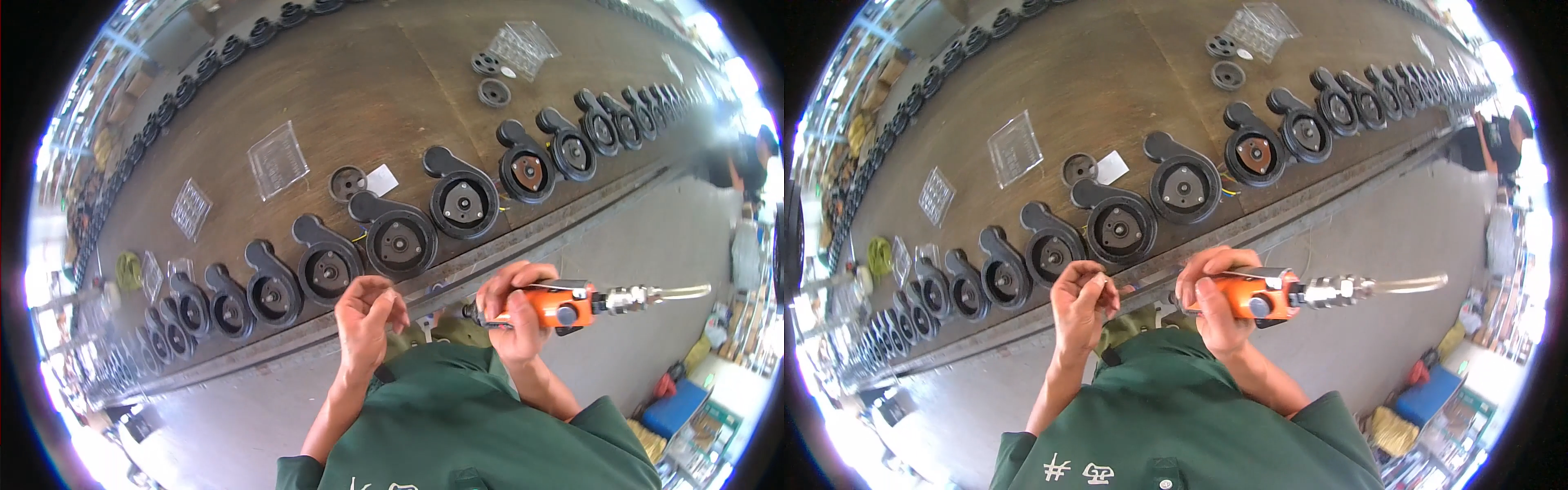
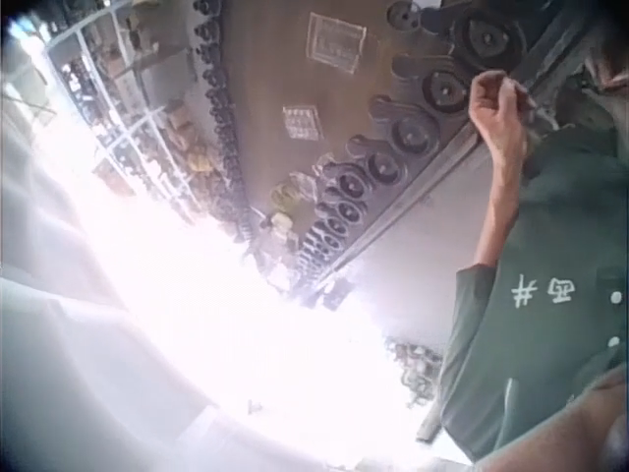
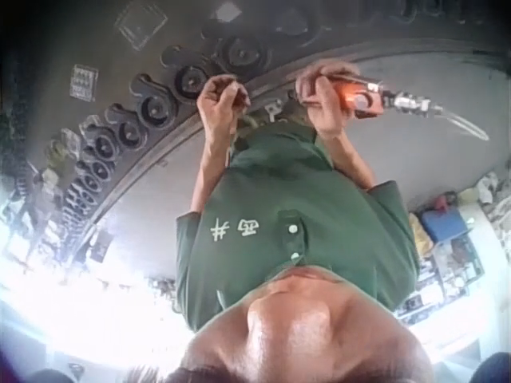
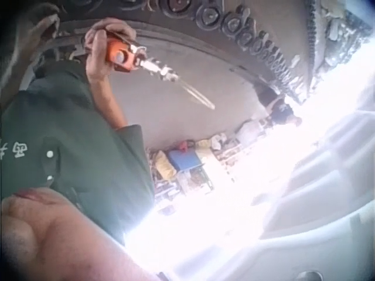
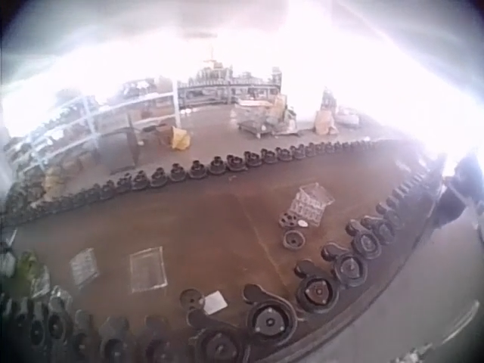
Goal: The person assembles multiple water pump components on a workbench by hand and using a pneumatic screwdriver.
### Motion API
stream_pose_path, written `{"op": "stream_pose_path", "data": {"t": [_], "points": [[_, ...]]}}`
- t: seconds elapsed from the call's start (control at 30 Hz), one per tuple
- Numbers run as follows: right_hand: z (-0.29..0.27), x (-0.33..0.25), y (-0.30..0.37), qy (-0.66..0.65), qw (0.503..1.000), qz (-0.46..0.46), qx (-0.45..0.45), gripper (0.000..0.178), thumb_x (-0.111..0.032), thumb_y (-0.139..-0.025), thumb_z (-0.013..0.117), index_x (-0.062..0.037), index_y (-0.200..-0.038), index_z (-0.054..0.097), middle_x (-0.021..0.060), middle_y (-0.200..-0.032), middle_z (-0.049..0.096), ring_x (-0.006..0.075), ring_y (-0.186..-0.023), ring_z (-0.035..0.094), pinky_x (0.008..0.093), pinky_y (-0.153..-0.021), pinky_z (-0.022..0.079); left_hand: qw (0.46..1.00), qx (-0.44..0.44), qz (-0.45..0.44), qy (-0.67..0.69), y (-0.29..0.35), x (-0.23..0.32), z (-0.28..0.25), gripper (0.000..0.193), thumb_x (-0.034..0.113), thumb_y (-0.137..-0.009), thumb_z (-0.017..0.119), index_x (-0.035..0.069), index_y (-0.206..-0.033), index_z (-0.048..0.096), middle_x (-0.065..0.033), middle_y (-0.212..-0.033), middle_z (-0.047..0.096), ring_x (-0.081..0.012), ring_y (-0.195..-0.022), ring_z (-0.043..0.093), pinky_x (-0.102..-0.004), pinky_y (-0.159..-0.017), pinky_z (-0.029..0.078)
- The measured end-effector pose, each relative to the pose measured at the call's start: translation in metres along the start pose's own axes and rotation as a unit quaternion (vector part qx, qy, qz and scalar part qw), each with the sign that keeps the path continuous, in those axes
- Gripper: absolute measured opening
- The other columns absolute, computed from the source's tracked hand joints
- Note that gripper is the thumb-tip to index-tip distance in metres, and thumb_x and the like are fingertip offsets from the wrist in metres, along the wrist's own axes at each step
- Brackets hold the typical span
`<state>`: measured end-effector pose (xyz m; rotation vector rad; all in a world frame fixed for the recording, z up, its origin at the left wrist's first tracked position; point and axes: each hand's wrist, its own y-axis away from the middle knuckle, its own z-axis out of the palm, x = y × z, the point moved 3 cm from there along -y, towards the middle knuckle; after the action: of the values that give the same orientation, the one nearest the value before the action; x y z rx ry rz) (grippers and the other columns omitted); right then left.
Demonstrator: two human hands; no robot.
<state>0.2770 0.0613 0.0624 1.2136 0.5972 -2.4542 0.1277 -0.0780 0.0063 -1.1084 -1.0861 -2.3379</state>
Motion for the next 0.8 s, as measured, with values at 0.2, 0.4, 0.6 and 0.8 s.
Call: {"op": "stream_pose_path", "data": {"t": [0.2,0.4,0.6,0.8], "points": [[0.028,-0.017,-0.017,-0.035,0.997,-0.027,-0.057,0.018,-0.015,-0.095,0.054,-0.0075,-0.111,0.047,0.0125,-0.099,0.057,0.0139,-0.064,0.052,0.0347,-0.064,0.048,0.993,-0.028,-0.063,0.097,0.025,-0.023,0.027,0.023,0.010,-0.101,0.060,-0.007,-0.115,0.066,-0.0099,-0.083,0.068,-0.0168,-0.069,0.065,-0.0291,-0.060,0.051],[0.031,-0.022,-0.015,-0.065,0.995,-0.012,-0.073,0.017,-0.014,-0.094,0.055,-0.0080,-0.109,0.049,0.0116,-0.098,0.058,0.0129,-0.064,0.052,0.0337,-0.064,0.048,0.931,-0.026,-0.082,0.355,0.036,-0.051,0.038,0.025,0.023,-0.101,0.065,-0.002,-0.104,0.063,-0.0076,-0.079,0.064,-0.0161,-0.066,0.061,-0.0268,-0.056,0.045],[0.026,-0.021,-0.014,-0.067,0.995,0.008,-0.080,0.018,-0.013,-0.093,0.055,-0.0082,-0.109,0.049,0.0113,-0.097,0.059,0.0129,-0.064,0.052,0.0345,-0.064,0.049,0.900,-0.015,-0.054,0.432,0.043,-0.062,0.043,0.024,0.026,-0.101,0.065,0.002,-0.099,0.063,-0.0065,-0.080,0.063,-0.0164,-0.067,0.059,-0.0259,-0.057,0.043],[0.026,-0.008,-0.008,-0.073,0.993,-0.010,-0.094,0.021,-0.006,-0.090,0.049,-0.0055,-0.111,0.045,0.0165,-0.095,0.055,0.0160,-0.060,0.051,0.0365,-0.063,0.050,0.901,0.015,-0.038,0.433,0.047,-0.062,0.039,0.022,0.024,-0.102,0.064,0.002,-0.102,0.064,-0.0072,-0.083,0.064,-0.0167,-0.070,0.058,-0.0268,-0.060,0.045]]}}
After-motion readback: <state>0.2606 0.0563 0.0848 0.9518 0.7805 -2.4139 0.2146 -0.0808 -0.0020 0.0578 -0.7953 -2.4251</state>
